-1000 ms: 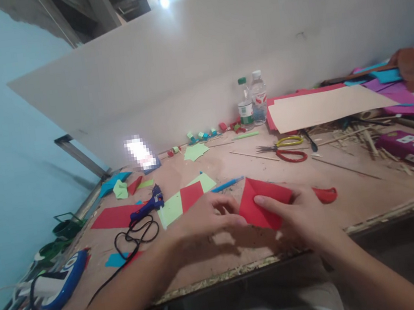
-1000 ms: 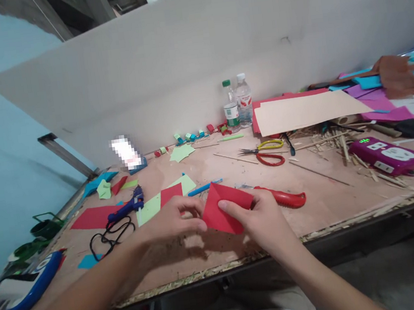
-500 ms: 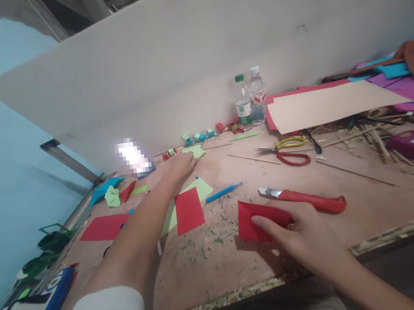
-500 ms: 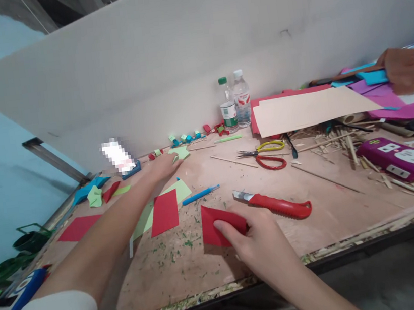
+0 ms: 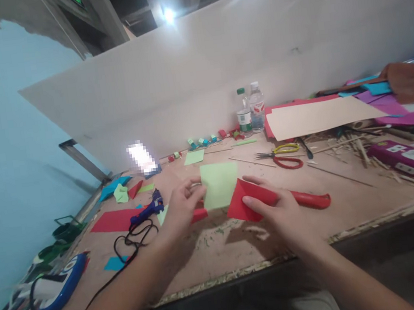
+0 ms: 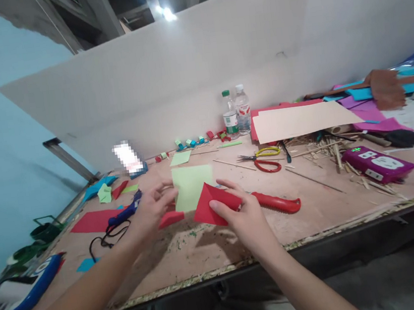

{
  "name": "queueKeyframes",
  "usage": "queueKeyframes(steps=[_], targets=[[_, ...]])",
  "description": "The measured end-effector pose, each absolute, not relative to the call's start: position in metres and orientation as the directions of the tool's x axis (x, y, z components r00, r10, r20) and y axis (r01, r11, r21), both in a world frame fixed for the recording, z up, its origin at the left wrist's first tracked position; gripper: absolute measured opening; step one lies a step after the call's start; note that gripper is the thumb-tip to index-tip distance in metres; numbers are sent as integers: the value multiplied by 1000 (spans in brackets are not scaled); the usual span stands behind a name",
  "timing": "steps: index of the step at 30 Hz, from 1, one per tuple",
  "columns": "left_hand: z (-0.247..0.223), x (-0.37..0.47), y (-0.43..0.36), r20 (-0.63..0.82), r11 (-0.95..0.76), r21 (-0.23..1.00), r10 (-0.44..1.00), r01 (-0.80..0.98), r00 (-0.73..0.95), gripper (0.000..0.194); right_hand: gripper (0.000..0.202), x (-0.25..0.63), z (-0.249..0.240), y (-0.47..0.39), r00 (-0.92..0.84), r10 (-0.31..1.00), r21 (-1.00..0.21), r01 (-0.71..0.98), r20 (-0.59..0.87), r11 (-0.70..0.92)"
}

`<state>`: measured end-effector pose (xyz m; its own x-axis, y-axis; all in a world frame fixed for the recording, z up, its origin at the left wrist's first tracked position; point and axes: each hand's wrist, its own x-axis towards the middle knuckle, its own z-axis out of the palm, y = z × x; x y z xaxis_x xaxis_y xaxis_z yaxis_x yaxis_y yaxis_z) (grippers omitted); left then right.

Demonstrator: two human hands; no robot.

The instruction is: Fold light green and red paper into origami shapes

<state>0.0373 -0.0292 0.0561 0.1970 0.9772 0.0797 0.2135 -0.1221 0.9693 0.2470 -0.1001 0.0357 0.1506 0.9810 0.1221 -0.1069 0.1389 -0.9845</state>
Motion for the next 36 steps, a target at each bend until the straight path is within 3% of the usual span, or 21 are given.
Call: queueKeyframes(steps=[6,11,12,15,17,19,22,24,28,36], targets=[[41,36,-104,-26,40,998,974,-57,226,39,38,234,27,-109,82,997,-1000,-23,17,19],[26,43,-113,-49,93,977,974,-194,219,45,33,229,30,-120,116,990,-990,124,84,69],[24,46,-113,-52,100,974,972,-205,228,48,43,227,31,-121,125,988,-992,97,93,82],[22,49,-114,-38,86,973,974,-212,222,46,101,221,32,-123,86,994,-994,-85,64,71],[21,49,-115,-24,67,976,979,-206,204,39,120,220,31,-122,46,998,-985,-170,30,38],[20,47,-117,-20,57,979,982,-195,190,35,105,222,30,-121,-11,1000,-981,-194,-20,-22],[17,43,-119,-34,61,985,986,-164,162,31,52,227,28,-119,-110,987,-981,-142,-117,-133],[14,42,-119,-44,64,988,989,-140,139,33,38,229,28,-120,-114,982,-985,-75,-149,-158],[10,43,-118,-37,48,993,993,-103,111,38,29,229,29,-121,-89,986,-990,8,-141,-141],[11,43,-120,-38,52,994,990,-101,134,36,25,230,30,-121,-38,990,-991,16,-132,-132]])
